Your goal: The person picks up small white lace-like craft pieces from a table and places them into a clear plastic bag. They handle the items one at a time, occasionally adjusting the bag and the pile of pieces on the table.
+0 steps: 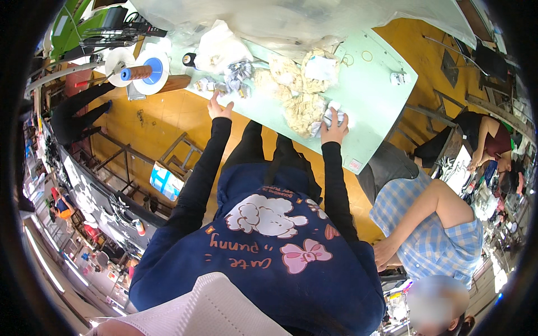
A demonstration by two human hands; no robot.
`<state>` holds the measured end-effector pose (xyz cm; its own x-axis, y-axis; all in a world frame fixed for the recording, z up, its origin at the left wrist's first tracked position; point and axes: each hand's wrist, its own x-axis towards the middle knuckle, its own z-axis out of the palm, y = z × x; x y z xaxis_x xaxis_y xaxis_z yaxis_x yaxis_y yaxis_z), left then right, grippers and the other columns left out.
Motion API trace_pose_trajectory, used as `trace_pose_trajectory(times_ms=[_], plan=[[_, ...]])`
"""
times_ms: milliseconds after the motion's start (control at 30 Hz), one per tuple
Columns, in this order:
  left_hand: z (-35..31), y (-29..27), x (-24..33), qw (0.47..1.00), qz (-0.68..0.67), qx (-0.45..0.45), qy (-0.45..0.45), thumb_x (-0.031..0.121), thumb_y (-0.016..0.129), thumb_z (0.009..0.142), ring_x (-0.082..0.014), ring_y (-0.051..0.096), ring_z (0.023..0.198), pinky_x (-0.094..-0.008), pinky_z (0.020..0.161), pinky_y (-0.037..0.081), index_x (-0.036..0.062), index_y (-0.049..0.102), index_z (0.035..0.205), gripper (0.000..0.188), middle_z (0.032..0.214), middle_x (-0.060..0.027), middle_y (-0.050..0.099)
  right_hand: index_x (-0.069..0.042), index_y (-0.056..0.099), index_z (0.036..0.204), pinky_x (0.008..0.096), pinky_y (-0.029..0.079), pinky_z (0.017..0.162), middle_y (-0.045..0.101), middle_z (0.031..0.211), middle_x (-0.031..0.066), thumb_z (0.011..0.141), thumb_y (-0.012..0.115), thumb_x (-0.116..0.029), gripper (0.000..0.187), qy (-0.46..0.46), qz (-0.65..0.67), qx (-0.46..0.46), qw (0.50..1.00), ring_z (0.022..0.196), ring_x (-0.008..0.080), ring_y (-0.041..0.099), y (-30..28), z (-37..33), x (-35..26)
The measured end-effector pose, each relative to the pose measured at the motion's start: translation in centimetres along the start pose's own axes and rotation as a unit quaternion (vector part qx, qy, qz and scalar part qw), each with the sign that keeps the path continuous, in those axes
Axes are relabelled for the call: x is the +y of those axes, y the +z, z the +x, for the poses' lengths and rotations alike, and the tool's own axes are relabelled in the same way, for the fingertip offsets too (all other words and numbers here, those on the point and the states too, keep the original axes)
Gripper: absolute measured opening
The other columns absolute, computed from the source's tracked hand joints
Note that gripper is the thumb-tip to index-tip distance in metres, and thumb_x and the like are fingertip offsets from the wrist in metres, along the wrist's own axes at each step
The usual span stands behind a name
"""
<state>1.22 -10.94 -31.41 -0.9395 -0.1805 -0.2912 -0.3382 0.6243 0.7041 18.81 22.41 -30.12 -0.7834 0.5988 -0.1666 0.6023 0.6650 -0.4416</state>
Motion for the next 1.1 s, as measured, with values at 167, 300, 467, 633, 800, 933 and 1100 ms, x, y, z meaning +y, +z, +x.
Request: trace_pose_trajectory(times_ms=[167, 300, 467, 633, 800, 933, 1100], plan=[[3.4, 1.6, 3.7, 0.994, 0.088, 0.062, -0.012, 0.044, 0.088, 0.056, -0.0441, 0.001, 0.143, -0.0630, 0.105, 0.029, 0.0226, 0.040, 0.144, 0.102, 0.158, -0.0195, 0.001, -0.029, 0.046, 0.141, 0.0548, 0.031, 0.105, 0.028, 0.145, 0.0259, 0.077, 0.076, -0.023, 0.071, -0.038, 0.029, -0.002, 0.999, 0.132, 0.0456, 0.032, -0.4, 0.6, 1.2], [6.4, 2.2, 5.2, 0.985, 0.143, 0.017, -0.099, 0.055, 0.086, 0.058, -0.0428, -0.015, 0.145, -0.0698, 0.105, 0.023, 0.0232, 0.039, 0.145, 0.104, 0.160, -0.0168, -0.011, -0.032, 0.042, 0.144, 0.0539, 0.033, 0.105, 0.026, 0.147, 0.0268, 0.077, 0.076, -0.026, 0.075, -0.002, 0.028, 0.044, 0.999, 0.130, 0.0479, 0.034, -0.1, 0.9, 0.8], [6.3, 4.3, 3.0, 0.984, 0.093, 0.129, 0.082, 0.052, 0.085, 0.062, -0.0493, 0.016, 0.136, -0.0607, 0.109, 0.020, 0.0110, 0.047, 0.134, 0.092, 0.144, -0.0290, 0.027, -0.041, 0.042, 0.140, 0.0503, 0.038, 0.104, 0.027, 0.146, 0.0241, 0.073, 0.076, -0.021, 0.078, 0.088, 0.002, -0.050, 0.995, 0.124, 0.0475, 0.041, -0.5, 1.9, -0.9], [2.9, 7.6, 2.3, 0.996, 0.038, 0.077, -0.014, 0.041, 0.085, 0.061, -0.0472, 0.027, 0.132, -0.0567, 0.110, 0.022, 0.0070, 0.037, 0.138, 0.097, 0.139, -0.0276, 0.034, -0.038, 0.047, 0.136, 0.0489, 0.045, 0.099, 0.032, 0.141, 0.0216, 0.068, 0.077, -0.012, 0.079, 0.126, -0.043, -0.092, 0.987, 0.120, 0.0450, 0.046, -1.3, 2.1, -2.4], [1.5, 6.8, 3.1, 0.998, -0.007, 0.060, 0.003, 0.028, 0.083, 0.063, -0.0460, 0.035, 0.127, -0.0539, 0.108, 0.029, 0.0064, 0.035, 0.137, 0.091, 0.137, -0.0276, 0.036, -0.031, 0.053, 0.130, 0.0431, 0.048, 0.096, 0.039, 0.134, 0.0227, 0.065, 0.076, -0.008, 0.073, 0.113, -0.026, -0.062, 0.991, 0.113, 0.0418, 0.054, -0.7, 2.2, -1.5], [1.9, 3.2, 2.5, 0.997, -0.076, 0.016, 0.011, 0.022, 0.082, 0.065, -0.0432, 0.041, 0.122, -0.0505, 0.103, 0.035, 0.0078, 0.038, 0.136, 0.085, 0.135, -0.0276, 0.037, -0.027, 0.057, 0.125, 0.0431, 0.051, 0.090, 0.042, 0.131, 0.0239, 0.068, 0.076, -0.009, 0.062, 0.128, 0.072, 0.004, 0.989, 0.101, 0.0394, 0.061, -0.2, 2.3, 1.0], [2.8, -0.3, 0.4, 0.994, 0.087, 0.068, 0.012, 0.018, 0.084, 0.062, -0.0405, 0.042, 0.120, -0.0511, 0.102, 0.034, 0.0108, 0.041, 0.135, 0.086, 0.131, -0.0269, 0.038, -0.015, 0.055, 0.128, 0.0433, 0.046, 0.094, 0.055, 0.109, 0.0191, 0.063, 0.080, -0.007, 0.071, 0.182, 0.152, 0.101, 0.966, 0.108, 0.0364, 0.055, -2.4, 1.2, 2.3]])
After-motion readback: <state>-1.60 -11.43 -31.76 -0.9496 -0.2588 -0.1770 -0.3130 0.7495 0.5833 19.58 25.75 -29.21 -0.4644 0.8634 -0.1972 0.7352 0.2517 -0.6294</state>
